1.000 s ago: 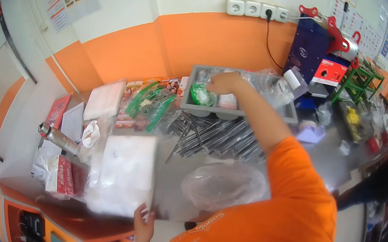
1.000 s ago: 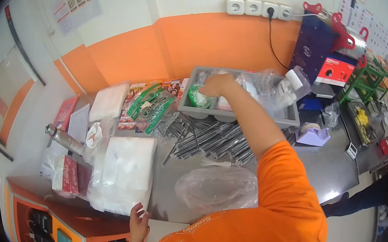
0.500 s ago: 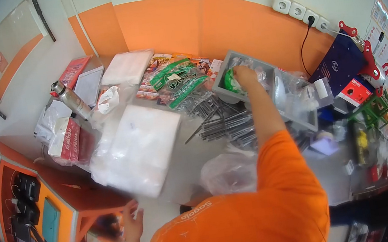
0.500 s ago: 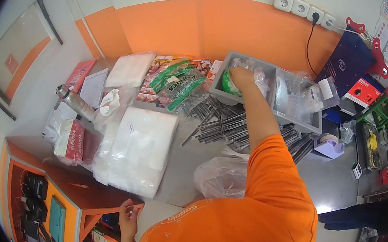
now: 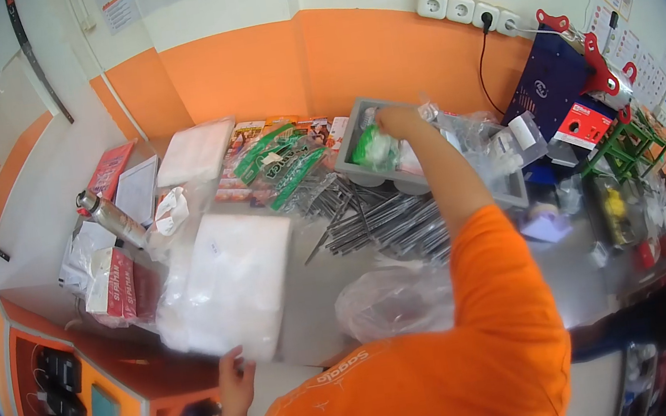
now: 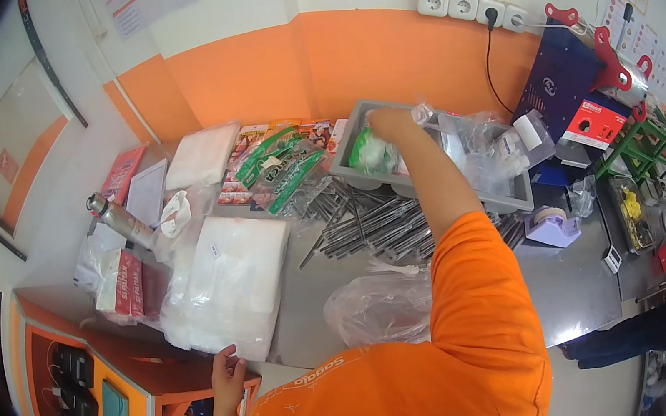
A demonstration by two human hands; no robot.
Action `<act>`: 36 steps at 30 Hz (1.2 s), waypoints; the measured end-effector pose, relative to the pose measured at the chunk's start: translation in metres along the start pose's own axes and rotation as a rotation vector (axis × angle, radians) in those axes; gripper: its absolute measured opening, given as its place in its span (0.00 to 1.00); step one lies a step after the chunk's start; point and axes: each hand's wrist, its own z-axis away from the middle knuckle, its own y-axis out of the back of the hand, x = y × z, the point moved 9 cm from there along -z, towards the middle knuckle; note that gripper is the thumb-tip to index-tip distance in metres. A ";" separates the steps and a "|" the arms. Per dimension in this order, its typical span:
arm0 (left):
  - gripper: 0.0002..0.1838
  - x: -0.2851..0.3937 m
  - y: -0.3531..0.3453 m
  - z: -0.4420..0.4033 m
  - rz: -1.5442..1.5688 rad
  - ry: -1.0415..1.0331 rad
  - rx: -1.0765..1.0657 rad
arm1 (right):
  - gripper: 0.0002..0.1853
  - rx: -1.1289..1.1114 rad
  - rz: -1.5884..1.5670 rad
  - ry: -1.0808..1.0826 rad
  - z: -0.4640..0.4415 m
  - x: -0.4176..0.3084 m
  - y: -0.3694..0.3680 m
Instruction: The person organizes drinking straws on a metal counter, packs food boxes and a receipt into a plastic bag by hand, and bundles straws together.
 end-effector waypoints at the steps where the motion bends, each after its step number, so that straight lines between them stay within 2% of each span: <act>1: 0.19 -0.001 -0.002 -0.001 0.003 -0.005 -0.001 | 0.08 -0.058 0.020 0.038 0.002 -0.002 -0.007; 2: 0.19 -0.003 -0.004 -0.001 -0.009 -0.020 -0.017 | 0.08 -0.056 0.021 0.036 0.002 0.001 -0.006; 4: 0.18 -0.004 -0.003 -0.002 -0.019 -0.034 -0.030 | 0.09 0.199 -0.223 -0.020 0.010 0.004 0.032; 5: 0.18 -0.003 -0.003 -0.002 -0.050 -0.035 -0.032 | 0.09 0.199 -0.217 -0.014 0.009 0.007 0.032; 7: 0.18 -0.004 -0.002 0.000 -0.080 -0.032 -0.033 | 0.09 0.099 0.018 0.066 0.008 0.006 0.020; 9: 0.19 0.001 0.000 0.002 -0.067 -0.099 -0.015 | 0.08 0.187 -0.097 0.051 0.007 0.012 0.034; 11: 0.19 -0.006 -0.001 0.003 -0.068 -0.076 -0.017 | 0.08 0.258 -0.205 0.046 0.005 0.010 0.049; 13: 0.19 -0.005 0.003 0.006 -0.085 -0.055 -0.031 | 0.08 0.343 -0.225 -0.120 0.013 0.013 0.064; 17: 0.18 -0.002 0.001 0.013 -0.081 -0.040 -0.038 | 0.09 0.236 -0.182 -0.021 0.012 0.008 0.065; 19: 0.18 -0.005 0.003 0.010 -0.059 -0.036 -0.029 | 0.10 0.663 -0.249 -0.096 0.025 0.016 0.109; 23: 0.17 0.009 0.002 0.014 -0.092 -0.080 -0.048 | 0.11 0.678 -0.129 -0.044 0.036 0.006 0.137; 25: 0.17 0.017 -0.002 0.011 -0.110 -0.090 -0.068 | 0.10 0.923 -0.897 -0.165 0.069 0.022 0.170; 26: 0.17 0.017 -0.002 0.007 -0.014 -0.073 -0.041 | 0.10 0.929 -0.886 -0.170 0.084 0.010 0.180; 28: 0.18 0.023 -0.007 -0.001 0.083 -0.057 -0.035 | 0.07 0.657 -1.836 -0.092 0.101 -0.018 0.155; 29: 0.20 0.039 -0.012 -0.009 0.138 -0.119 -0.058 | 0.07 0.666 -1.830 -0.112 0.121 -0.029 0.156; 31: 0.23 0.067 -0.026 -0.022 0.254 -0.184 -0.159 | 0.05 0.450 -2.055 0.049 0.157 -0.068 0.148; 32: 0.25 0.078 -0.040 -0.029 0.319 -0.182 -0.235 | 0.05 0.450 -2.065 -0.013 0.178 -0.070 0.137; 34: 0.30 0.099 -0.075 -0.038 0.404 -0.267 -0.381 | 0.08 0.383 -2.421 0.275 0.222 -0.088 0.135; 35: 0.33 0.101 -0.096 -0.039 0.430 -0.231 -0.437 | 0.12 0.441 -2.547 0.240 0.249 -0.090 0.131; 36: 0.34 0.096 -0.121 -0.042 0.393 -0.206 -0.491 | 0.15 0.626 -2.573 0.035 0.274 -0.091 0.124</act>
